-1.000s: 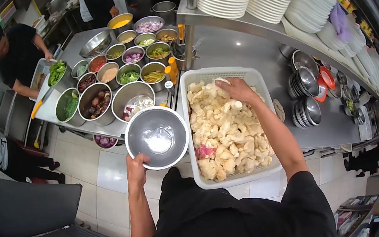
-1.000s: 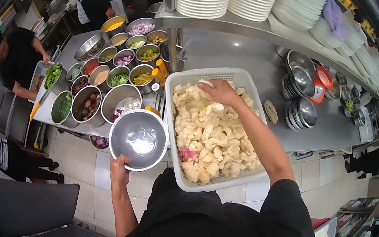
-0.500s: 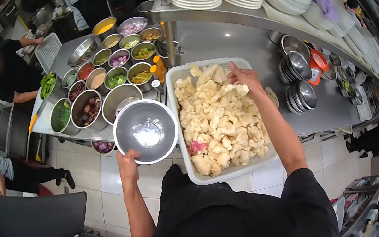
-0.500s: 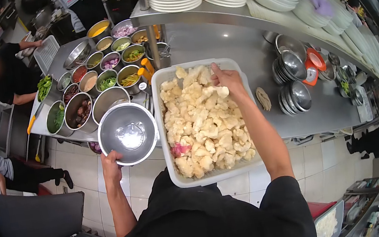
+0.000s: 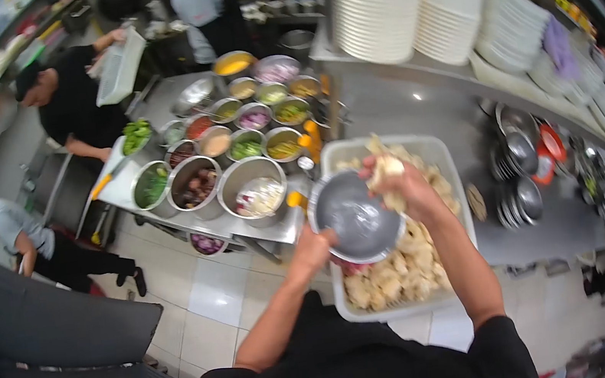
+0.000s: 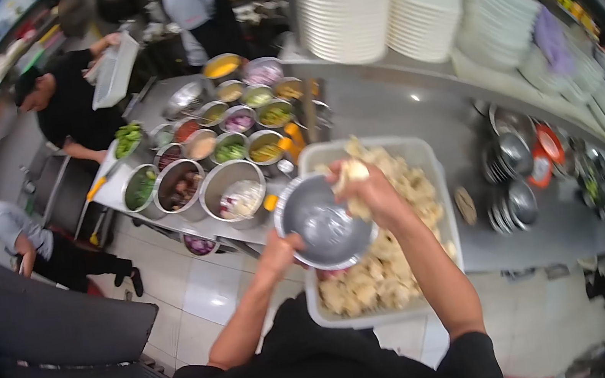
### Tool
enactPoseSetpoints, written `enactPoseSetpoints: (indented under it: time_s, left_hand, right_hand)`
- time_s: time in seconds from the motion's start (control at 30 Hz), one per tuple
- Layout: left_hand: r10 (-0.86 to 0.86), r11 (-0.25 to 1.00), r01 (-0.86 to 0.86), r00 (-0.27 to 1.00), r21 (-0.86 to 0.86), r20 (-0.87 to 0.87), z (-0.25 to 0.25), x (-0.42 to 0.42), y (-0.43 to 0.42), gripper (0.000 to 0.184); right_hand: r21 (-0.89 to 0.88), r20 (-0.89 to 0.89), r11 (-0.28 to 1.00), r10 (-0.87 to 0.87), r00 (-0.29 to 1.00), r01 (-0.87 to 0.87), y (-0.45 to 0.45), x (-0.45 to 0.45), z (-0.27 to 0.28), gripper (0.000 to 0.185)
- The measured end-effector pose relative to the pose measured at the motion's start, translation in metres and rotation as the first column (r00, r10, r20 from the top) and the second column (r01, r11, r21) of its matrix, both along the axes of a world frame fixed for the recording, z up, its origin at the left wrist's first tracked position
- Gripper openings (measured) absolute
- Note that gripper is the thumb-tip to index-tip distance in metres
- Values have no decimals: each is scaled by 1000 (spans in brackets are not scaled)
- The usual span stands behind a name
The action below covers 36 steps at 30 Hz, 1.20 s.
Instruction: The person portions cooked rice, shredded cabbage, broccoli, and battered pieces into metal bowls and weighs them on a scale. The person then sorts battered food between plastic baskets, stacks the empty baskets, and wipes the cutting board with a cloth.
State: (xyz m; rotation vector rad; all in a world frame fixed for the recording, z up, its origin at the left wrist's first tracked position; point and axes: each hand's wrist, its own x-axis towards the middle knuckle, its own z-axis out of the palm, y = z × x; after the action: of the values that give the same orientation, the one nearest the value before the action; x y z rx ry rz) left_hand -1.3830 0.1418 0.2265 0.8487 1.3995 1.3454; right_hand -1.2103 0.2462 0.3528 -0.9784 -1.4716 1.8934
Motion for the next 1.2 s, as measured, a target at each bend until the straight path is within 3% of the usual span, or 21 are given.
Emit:
enactPoseSetpoints:
  time_s: [0.03,0.1,0.13,0.2,0.27,0.33,0.4,0.47,0.53,0.57,0.63,0.67,0.73,0.83,0.87,0.97,1.07,1.2]
  left_hand:
    - [-73,992,79,995,-101,67,25,2,-4,56]
    - [-98,993,98,995,-73,-5,32,2,-5,52]
    - [-138,984,138,990,-114,7,26,4,-4,50]
    - [-73,992,87,987,-93,146,38,9,-7,43]
    - [-79,983,124,951,-133,300,22,2,-7,43]
    - [-43,994,74,946,-84,322,28,-1,-12,43]
    - [-24,993,59,953,-106,301,22,-6,-17,42]
    - [3,993,28,965,-113,261,20,-15,-23,41]
    - [45,994,-16,959,-106,280,18,-21,-29,39]
    - [64,996,-45,966,-81,250,18,-23,-30,35]
    - [81,995,-63,955,-73,286,21,-28,-33,34]
    - [100,994,-81,943,-72,318,22,-30,-36,32]
    - [188,981,-167,948,-101,257,7,-42,-42,16]
    - [276,961,-271,935,-53,223,-7,-50,-51,8]
    - [212,975,-224,923,1,322,-21,-58,-51,8]
    - [255,966,-255,899,-48,355,-7,-53,-53,28]
    - [208,977,-213,916,-25,344,0,-46,-48,9]
    - [192,978,-206,920,7,341,-5,-44,-43,8]
  right_hand:
    - [25,-21,999,38,999,-38,0,-6,-5,42]
    - [291,162,924,208,965,-248,-5,-7,-15,59]
    - [275,172,935,183,968,-225,-5,-2,-20,59]
    - [548,320,770,168,932,-327,-8,1,-16,71]
    - [525,150,816,192,970,-242,-4,15,-12,73]
    - [379,-133,924,116,984,-58,20,35,4,71]
    - [445,167,895,-65,984,-17,52,67,12,73]
    - [532,606,824,-212,767,-194,87,103,-19,71]
    - [432,853,831,-249,459,-352,92,114,-50,77]
    - [439,851,827,-257,458,-351,88,114,-70,77]
    - [491,871,716,-409,273,-495,70,105,-103,80]
    - [493,870,717,-414,268,-493,67,100,-101,80]
    - [355,932,816,-345,109,-457,63,92,-91,83]
    - [374,916,780,-397,67,-501,75,112,-109,82]
    - [377,906,761,-423,37,-528,76,116,-110,81]
    - [417,898,660,-407,170,-625,76,129,-117,73]
    - [474,877,665,-412,247,-577,71,127,-118,66]
    - [498,865,682,-433,254,-535,67,124,-111,53]
